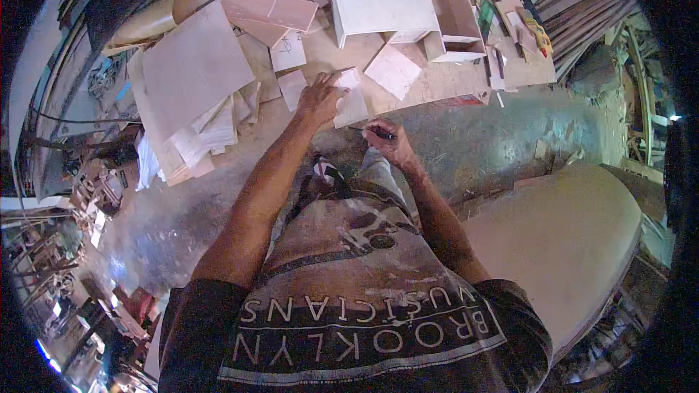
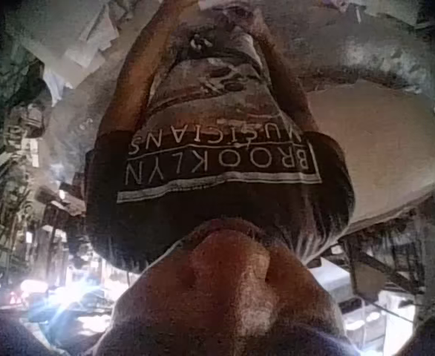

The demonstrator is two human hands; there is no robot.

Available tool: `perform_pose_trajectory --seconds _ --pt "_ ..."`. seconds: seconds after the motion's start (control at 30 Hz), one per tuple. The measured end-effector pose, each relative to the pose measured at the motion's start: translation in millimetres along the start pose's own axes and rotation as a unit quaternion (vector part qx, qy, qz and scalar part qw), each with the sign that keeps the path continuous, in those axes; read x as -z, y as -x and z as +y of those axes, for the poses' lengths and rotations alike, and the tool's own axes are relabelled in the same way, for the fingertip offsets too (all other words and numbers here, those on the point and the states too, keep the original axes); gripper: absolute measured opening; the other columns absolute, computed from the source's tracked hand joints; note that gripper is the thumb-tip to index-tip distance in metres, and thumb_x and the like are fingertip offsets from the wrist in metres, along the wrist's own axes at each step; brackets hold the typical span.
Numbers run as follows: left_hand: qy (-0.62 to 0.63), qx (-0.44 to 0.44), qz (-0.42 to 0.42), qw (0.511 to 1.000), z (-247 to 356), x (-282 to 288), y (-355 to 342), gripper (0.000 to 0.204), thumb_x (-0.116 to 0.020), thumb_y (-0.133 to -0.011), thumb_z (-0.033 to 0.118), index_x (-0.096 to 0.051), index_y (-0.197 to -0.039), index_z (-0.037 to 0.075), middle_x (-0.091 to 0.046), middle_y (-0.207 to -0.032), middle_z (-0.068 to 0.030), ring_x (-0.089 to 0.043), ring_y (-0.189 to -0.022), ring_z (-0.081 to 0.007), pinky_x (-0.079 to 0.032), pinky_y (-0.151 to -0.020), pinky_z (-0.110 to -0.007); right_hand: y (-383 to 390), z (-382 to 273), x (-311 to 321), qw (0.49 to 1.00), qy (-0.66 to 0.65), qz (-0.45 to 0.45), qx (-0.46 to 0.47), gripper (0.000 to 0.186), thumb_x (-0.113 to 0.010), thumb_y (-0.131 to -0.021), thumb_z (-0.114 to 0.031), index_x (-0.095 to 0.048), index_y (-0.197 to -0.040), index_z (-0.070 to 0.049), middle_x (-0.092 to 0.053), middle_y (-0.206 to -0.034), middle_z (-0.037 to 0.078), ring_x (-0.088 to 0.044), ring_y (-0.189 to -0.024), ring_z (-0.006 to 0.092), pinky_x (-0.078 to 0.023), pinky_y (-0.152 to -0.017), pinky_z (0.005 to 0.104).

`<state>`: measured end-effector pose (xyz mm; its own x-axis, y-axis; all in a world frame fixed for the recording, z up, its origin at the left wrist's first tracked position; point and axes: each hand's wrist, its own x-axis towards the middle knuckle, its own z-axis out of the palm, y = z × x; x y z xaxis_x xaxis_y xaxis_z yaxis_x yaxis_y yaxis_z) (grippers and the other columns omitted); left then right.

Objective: Hand sawing a small piece of wood and checking the fit for a wooden box.

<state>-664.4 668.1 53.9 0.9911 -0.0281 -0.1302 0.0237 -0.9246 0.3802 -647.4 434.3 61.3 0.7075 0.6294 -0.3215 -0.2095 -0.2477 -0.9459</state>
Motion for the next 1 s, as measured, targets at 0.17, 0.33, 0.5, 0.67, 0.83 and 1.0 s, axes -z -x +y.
perform_pose_trajectory --seconds 0.17,0.33,0.5,0.67,0.83,1.0 --pt "-0.006 0.023 -0.022 0.999 3.5 2.1 3.2 0.048 -0.075 -0.067 0.014 -0.067 -0.113 0.025 -0.038 -0.142 -0.0055 -0.039 -0.128 -0.0291 -0.047 -0.099 -0.042 -18.2 7.9 -12.5 0.991 0.081 -0.035 0.105 0.014 -0.069 -0.082 -0.009 -0.066 -0.092 0.001 -0.068 -0.086 0.007 -0.061 -0.075 0.0123 -0.048 -0.070 0.0270" --pt "0.003 0.044 0.004 0.999 8.3 -4.3 4.7 0.037 -0.064 -0.075 0.007 -0.069 -0.108 0.023 -0.039 -0.143 -0.0037 -0.036 -0.131 -0.0276 -0.050 -0.094 -0.045 -24.6 11.3 -16.9 0.987 0.095 -0.047 0.117 0.013 -0.069 -0.082 -0.008 -0.066 -0.092 0.001 -0.068 -0.085 0.007 -0.061 -0.074 0.0122 -0.048 -0.068 0.0268" --pt "-0.005 0.041 0.006 0.999 4.3 -11.0 5.6 0.035 -0.058 -0.082 0.008 -0.068 -0.111 0.024 -0.038 -0.144 -0.0047 -0.034 -0.133 -0.0290 -0.050 -0.094 -0.045 -23.7 3.8 -20.0 0.993 0.052 -0.052 0.088 0.011 -0.066 -0.085 -0.007 -0.067 -0.094 -0.001 -0.066 -0.080 0.003 -0.058 -0.075 0.0088 -0.047 -0.069 0.0246" --pt "-0.012 0.060 -0.030 0.998 10.6 -6.3 3.3 0.037 -0.060 -0.083 0.012 -0.064 -0.118 0.024 -0.036 -0.146 -0.0063 -0.031 -0.135 -0.0310 -0.049 -0.096 -0.046 -26.7 10.9 -16.5 0.981 0.121 -0.035 0.146 0.010 -0.066 -0.085 -0.005 -0.066 -0.093 0.000 -0.066 -0.080 0.005 -0.059 -0.074 0.0098 -0.048 -0.069 0.0266" --pt "-0.027 0.062 -0.034 0.997 15.3 -6.1 3.8 0.037 -0.061 -0.082 0.011 -0.065 -0.117 0.024 -0.036 -0.146 -0.0072 -0.031 -0.135 -0.0323 -0.050 -0.094 -0.045 -26.3 6.9 -6.2 0.969 0.131 -0.031 0.206 0.010 -0.066 -0.084 -0.002 -0.066 -0.093 0.001 -0.067 -0.081 0.007 -0.060 -0.073 0.0116 -0.048 -0.067 0.0279" --pt "0.013 0.080 -0.040 0.996 13.2 -7.2 2.9 0.049 -0.064 -0.074 0.004 -0.064 -0.119 0.025 -0.031 -0.150 -0.0046 -0.031 -0.136 -0.0327 -0.045 -0.100 -0.049 -20.7 -9.5 21.0 0.971 0.153 -0.026 0.182 0.009 -0.066 -0.083 -0.001 -0.064 -0.091 0.002 -0.067 -0.081 0.009 -0.061 -0.071 0.0145 -0.049 -0.066 0.0287"
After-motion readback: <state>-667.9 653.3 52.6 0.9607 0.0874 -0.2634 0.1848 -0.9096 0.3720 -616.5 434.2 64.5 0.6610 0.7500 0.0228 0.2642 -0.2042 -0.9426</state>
